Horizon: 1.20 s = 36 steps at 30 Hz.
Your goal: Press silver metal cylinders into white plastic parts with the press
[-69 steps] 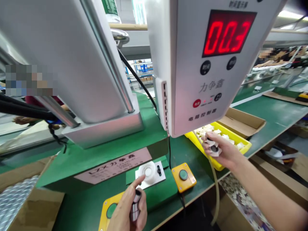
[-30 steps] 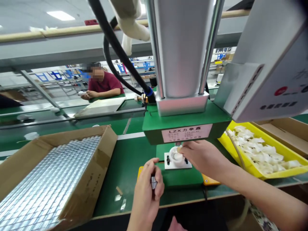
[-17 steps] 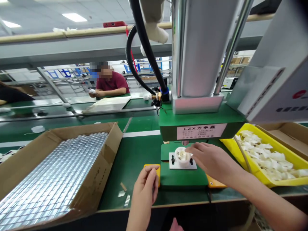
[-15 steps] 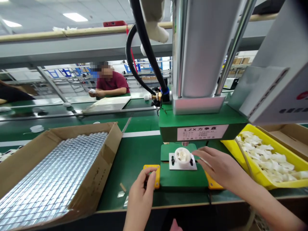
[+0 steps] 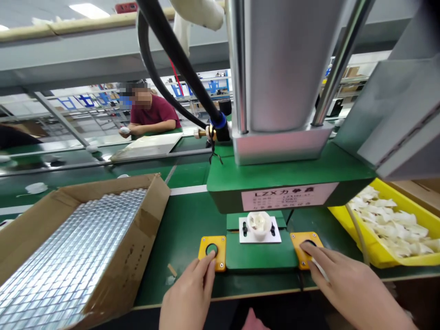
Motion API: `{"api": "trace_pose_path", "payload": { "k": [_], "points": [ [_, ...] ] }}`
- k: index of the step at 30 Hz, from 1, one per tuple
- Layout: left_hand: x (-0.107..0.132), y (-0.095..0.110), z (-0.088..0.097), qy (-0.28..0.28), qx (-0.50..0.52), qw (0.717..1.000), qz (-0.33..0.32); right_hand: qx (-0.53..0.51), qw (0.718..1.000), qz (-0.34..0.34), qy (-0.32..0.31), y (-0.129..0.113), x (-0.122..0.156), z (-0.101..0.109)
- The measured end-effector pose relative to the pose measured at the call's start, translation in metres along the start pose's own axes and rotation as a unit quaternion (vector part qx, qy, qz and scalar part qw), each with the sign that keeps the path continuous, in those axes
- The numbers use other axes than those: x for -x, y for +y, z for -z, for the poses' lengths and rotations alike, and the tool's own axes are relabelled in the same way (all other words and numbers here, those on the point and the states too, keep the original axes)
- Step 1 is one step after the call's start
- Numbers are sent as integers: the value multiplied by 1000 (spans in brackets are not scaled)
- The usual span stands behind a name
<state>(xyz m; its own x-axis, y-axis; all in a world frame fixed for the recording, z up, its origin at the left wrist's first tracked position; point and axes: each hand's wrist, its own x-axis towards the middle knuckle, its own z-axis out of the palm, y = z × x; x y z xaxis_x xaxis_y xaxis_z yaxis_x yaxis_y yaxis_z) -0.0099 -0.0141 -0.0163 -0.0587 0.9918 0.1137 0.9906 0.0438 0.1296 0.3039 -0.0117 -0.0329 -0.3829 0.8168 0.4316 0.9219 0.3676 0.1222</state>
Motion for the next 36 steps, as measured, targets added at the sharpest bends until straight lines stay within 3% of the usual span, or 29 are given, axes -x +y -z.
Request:
{"api": "trace_pose_path", "payload": {
  "k": [4,7,10,14,16,20,23,27,30,32,33,34,36],
  "points": [
    [-5,-2,5,-22,75,997,19,-44,999,-16,-21,5,-2,-3],
    [-9,-1,6,-9,158,987,20,-141,986,-70,-45,13,-1,-3],
    [-14,7,12,14,270,963,27,-291,940,-161,-76,18,-6,3],
    [-21,24,26,39,425,903,50,-407,881,-234,-50,17,-22,19],
    [-22,28,30,63,395,916,38,-392,890,-228,-44,15,-26,25],
    [-17,19,22,66,130,989,0,-206,967,-148,-37,11,-15,19],
    [-11,10,12,31,-26,999,-4,-66,993,-81,-57,6,-1,6],
    [-10,6,8,-1,-36,999,-11,-5,997,-17,-75,2,5,-1],
    [-13,5,11,-10,70,998,1,-51,994,-52,-77,7,2,0],
    [-15,6,16,-5,212,977,9,-126,984,-98,-76,14,1,2],
    [-16,7,18,-9,303,953,22,-171,975,-119,-74,17,-1,3],
    [-17,10,20,-19,404,914,42,-219,963,-138,-72,19,-2,5],
    [-21,19,24,-47,605,790,89,-319,928,-179,-67,19,-9,9]
  ]
}}
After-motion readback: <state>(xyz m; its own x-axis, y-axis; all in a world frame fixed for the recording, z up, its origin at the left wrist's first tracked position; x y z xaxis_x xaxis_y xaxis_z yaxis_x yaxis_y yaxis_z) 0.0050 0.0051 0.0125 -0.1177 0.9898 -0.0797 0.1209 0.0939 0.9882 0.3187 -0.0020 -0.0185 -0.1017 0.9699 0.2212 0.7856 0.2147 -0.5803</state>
